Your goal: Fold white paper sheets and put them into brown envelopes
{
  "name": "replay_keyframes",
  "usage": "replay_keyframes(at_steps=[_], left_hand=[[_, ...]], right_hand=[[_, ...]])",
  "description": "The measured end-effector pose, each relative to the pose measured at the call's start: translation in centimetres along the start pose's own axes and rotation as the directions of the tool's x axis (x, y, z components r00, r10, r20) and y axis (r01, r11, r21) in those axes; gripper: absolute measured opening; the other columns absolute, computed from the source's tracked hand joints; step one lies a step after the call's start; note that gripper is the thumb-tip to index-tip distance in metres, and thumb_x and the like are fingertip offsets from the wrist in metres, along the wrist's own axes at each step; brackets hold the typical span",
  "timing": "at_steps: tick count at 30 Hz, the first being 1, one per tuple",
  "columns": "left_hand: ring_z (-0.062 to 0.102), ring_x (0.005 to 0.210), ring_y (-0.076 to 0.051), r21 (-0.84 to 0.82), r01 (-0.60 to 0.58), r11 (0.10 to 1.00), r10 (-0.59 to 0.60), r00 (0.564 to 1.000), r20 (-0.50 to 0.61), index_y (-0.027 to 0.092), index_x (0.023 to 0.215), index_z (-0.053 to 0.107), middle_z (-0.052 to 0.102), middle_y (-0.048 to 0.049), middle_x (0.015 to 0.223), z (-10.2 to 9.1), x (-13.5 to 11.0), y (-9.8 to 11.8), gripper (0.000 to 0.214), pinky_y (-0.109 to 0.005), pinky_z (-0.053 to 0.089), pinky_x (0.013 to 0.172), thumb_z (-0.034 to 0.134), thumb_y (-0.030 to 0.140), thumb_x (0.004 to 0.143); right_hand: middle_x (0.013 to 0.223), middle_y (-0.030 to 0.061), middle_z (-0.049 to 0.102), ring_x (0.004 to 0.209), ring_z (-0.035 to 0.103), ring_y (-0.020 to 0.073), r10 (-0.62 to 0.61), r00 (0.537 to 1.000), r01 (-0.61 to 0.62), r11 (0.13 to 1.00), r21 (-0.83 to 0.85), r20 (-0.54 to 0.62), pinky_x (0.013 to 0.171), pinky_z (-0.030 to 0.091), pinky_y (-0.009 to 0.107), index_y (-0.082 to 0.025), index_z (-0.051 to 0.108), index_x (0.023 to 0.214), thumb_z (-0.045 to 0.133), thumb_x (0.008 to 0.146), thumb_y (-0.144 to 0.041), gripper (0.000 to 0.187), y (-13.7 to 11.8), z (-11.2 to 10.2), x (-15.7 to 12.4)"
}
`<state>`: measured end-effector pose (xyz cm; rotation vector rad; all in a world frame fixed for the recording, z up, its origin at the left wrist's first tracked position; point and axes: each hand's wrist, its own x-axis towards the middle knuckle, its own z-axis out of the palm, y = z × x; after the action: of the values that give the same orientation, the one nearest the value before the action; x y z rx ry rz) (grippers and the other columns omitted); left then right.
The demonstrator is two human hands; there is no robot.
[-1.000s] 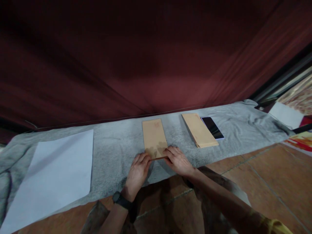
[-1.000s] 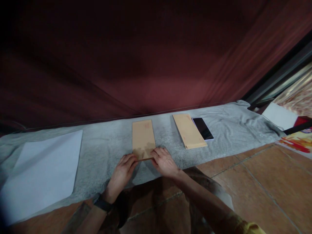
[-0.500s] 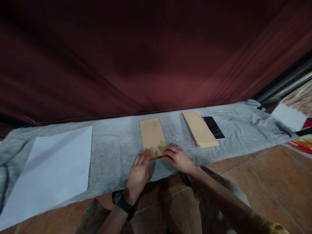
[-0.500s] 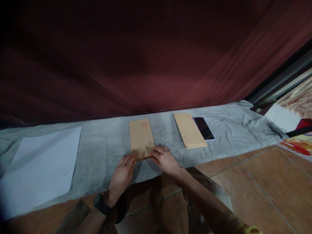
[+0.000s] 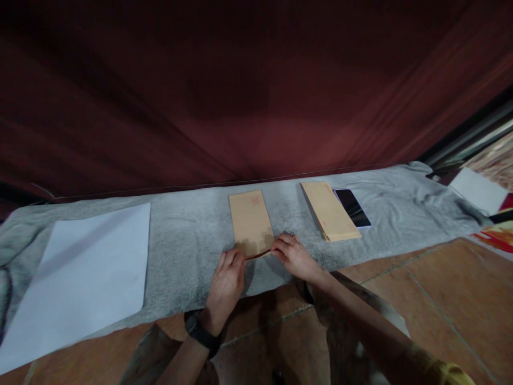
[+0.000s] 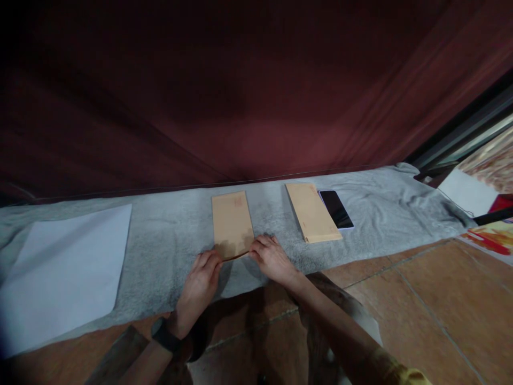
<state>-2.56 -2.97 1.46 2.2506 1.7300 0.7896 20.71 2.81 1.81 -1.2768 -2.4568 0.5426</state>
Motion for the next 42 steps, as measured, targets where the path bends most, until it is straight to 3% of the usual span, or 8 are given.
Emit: replay_keyframes(at_steps=[8, 13, 26, 42], left_hand=[[0.058, 0.087, -0.022, -0.098, 0.098, 0.990, -0.100, 0.995, -0.012, 0.023, 0.080, 0.053, 0.062, -0.0057, 0.089, 0.5, 0.5, -0.5, 0.017, -0.037, 0.052, 0.081, 0.046, 0.016, 0.094], [0.056, 0.088, -0.024, -0.053, 0.139, 0.989, -0.141, 0.989, -0.039, 0.023, 0.081, 0.052, 0.060, -0.0066, 0.090, 0.6, 0.4, -0.4, 0.014, -0.040, 0.051, 0.079, 0.048, 0.016, 0.092], [0.055, 0.086, -0.026, 0.096, 0.118, 0.988, -0.110, 0.990, -0.087, 0.025, 0.081, 0.050, 0.060, -0.0074, 0.091, 0.3, 0.5, 0.2, 0.012, -0.043, 0.049, 0.079, 0.051, 0.016, 0.089], [0.056, 0.089, -0.026, 0.075, 0.143, 0.987, -0.140, 0.989, -0.045, 0.023, 0.073, 0.054, 0.061, -0.0076, 0.090, 0.4, 1.0, -0.7, 0.015, -0.042, 0.050, 0.082, 0.054, 0.019, 0.088]], right_hand=[[0.101, 0.0045, 0.064, 0.101, 0.059, 0.0213, 0.076, 0.996, -0.075, 0.997, 0.011, -0.045, 0.089, 0.038, 0.037, -0.020, 0.063, 0.096, 0.055, 0.099, -0.019, 0.008, -0.5, 0.4, 0.0], [0.102, 0.0046, 0.063, 0.100, 0.058, 0.0213, 0.105, 0.993, -0.104, 0.994, 0.011, -0.053, 0.088, 0.038, 0.036, -0.020, 0.063, 0.095, 0.056, 0.098, -0.018, 0.007, -0.4, 0.5, 0.0], [0.104, 0.0068, 0.062, 0.099, 0.055, 0.0241, 0.145, 0.986, -0.152, 0.984, -0.087, -0.079, 0.085, 0.037, 0.038, -0.021, 0.061, 0.094, 0.057, 0.097, -0.021, 0.004, -1.0, 0.6, -0.2], [0.100, 0.0053, 0.061, 0.097, 0.052, 0.0244, 0.170, 0.978, -0.181, 0.980, -0.086, -0.124, 0.083, 0.039, 0.039, -0.023, 0.060, 0.089, 0.059, 0.096, -0.023, 0.006, -1.1, 1.0, -0.3]])
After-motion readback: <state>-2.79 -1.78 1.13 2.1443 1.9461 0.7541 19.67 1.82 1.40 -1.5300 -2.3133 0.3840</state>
